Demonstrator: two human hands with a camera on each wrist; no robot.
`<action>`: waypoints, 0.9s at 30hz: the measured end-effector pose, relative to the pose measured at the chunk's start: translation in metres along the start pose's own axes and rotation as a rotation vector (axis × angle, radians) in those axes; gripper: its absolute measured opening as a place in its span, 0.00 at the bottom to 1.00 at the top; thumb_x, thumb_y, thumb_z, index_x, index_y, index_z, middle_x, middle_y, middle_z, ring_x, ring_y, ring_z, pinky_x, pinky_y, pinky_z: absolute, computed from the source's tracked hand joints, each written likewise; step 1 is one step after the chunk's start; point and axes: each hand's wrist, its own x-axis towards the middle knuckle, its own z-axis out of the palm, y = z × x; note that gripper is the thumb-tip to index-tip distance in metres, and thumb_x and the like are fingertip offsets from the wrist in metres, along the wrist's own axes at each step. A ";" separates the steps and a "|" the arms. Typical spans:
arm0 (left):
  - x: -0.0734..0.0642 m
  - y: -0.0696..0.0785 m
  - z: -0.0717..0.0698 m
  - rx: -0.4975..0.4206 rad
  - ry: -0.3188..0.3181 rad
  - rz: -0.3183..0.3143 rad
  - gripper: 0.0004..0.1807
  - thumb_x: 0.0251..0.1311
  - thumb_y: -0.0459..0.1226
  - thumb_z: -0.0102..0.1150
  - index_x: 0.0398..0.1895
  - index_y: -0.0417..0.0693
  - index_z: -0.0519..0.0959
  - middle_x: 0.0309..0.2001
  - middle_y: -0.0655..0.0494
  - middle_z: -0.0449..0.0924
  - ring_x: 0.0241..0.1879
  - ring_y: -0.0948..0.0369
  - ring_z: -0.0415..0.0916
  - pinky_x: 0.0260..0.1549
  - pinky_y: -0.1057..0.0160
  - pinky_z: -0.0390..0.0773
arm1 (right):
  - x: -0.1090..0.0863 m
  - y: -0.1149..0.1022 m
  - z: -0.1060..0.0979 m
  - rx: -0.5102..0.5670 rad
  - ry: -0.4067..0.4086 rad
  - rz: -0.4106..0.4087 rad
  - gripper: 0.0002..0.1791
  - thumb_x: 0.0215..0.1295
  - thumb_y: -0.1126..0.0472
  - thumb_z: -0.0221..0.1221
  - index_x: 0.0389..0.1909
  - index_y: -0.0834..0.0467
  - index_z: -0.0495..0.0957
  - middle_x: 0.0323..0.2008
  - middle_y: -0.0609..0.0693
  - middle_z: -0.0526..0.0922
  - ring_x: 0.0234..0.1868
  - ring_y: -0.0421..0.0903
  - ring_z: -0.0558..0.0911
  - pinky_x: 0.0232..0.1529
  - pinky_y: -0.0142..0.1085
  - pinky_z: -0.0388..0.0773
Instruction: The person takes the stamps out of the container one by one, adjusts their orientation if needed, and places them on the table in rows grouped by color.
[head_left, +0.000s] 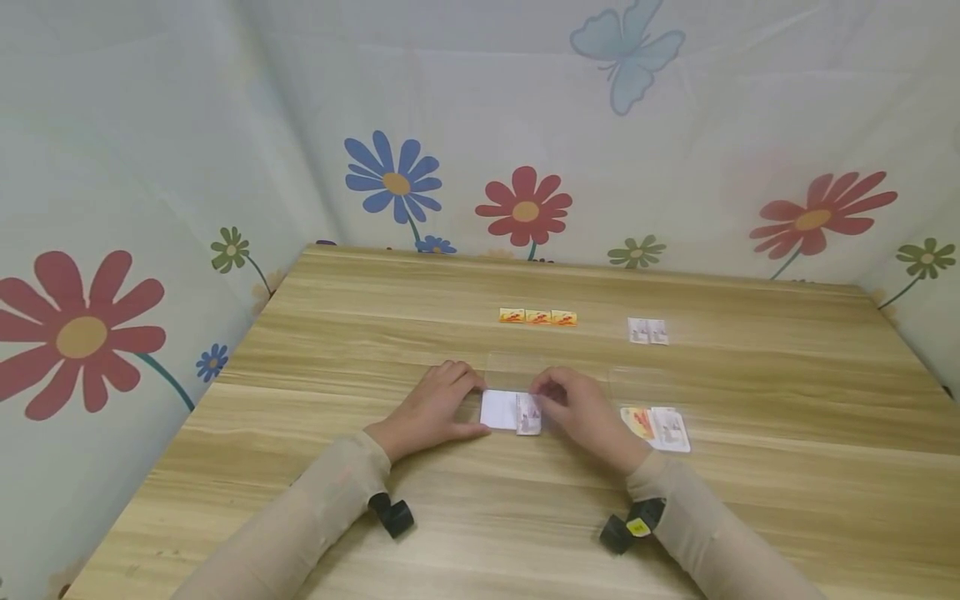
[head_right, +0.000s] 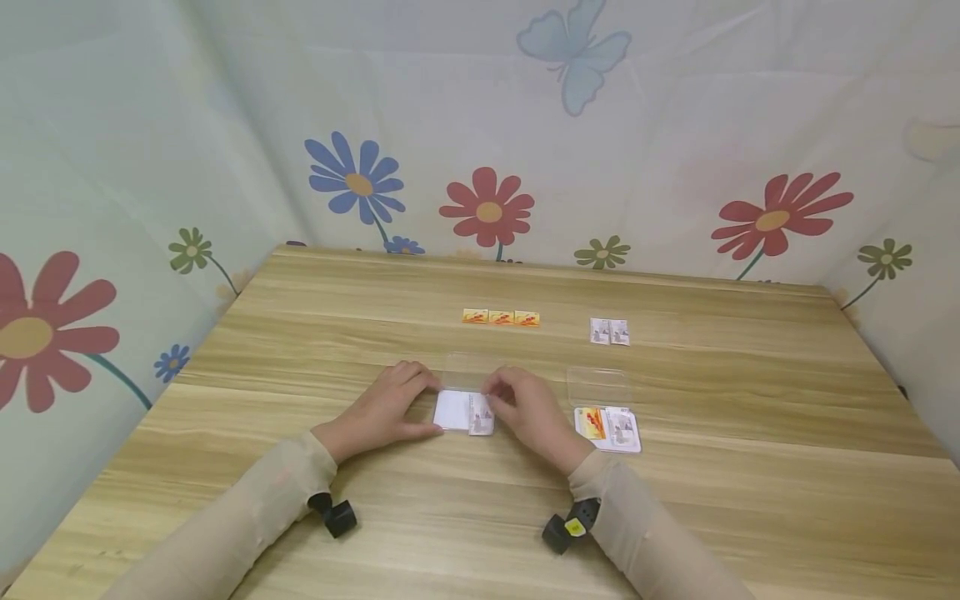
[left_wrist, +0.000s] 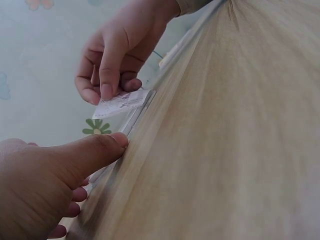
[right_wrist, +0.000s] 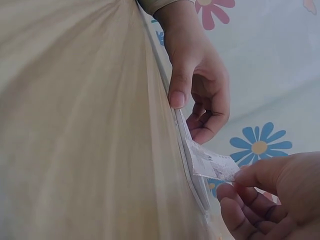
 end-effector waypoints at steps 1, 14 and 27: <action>0.000 0.000 0.000 0.001 0.000 0.000 0.30 0.47 0.55 0.70 0.49 0.46 0.77 0.47 0.54 0.76 0.49 0.56 0.72 0.55 0.54 0.70 | 0.000 0.000 -0.001 0.011 -0.006 0.010 0.05 0.61 0.66 0.61 0.38 0.56 0.80 0.37 0.49 0.83 0.39 0.43 0.80 0.43 0.36 0.78; 0.000 0.002 -0.001 0.005 0.000 -0.006 0.30 0.46 0.55 0.70 0.48 0.46 0.77 0.46 0.54 0.76 0.49 0.56 0.71 0.55 0.54 0.71 | 0.002 -0.002 -0.010 0.145 -0.070 0.068 0.05 0.63 0.64 0.59 0.39 0.54 0.79 0.38 0.48 0.83 0.41 0.42 0.79 0.45 0.35 0.76; 0.000 0.004 -0.002 0.006 -0.017 -0.015 0.30 0.48 0.55 0.69 0.49 0.47 0.77 0.48 0.54 0.76 0.51 0.56 0.71 0.57 0.54 0.69 | 0.004 -0.003 -0.029 0.115 -0.065 0.044 0.06 0.64 0.66 0.58 0.41 0.58 0.80 0.40 0.53 0.83 0.41 0.45 0.79 0.45 0.36 0.77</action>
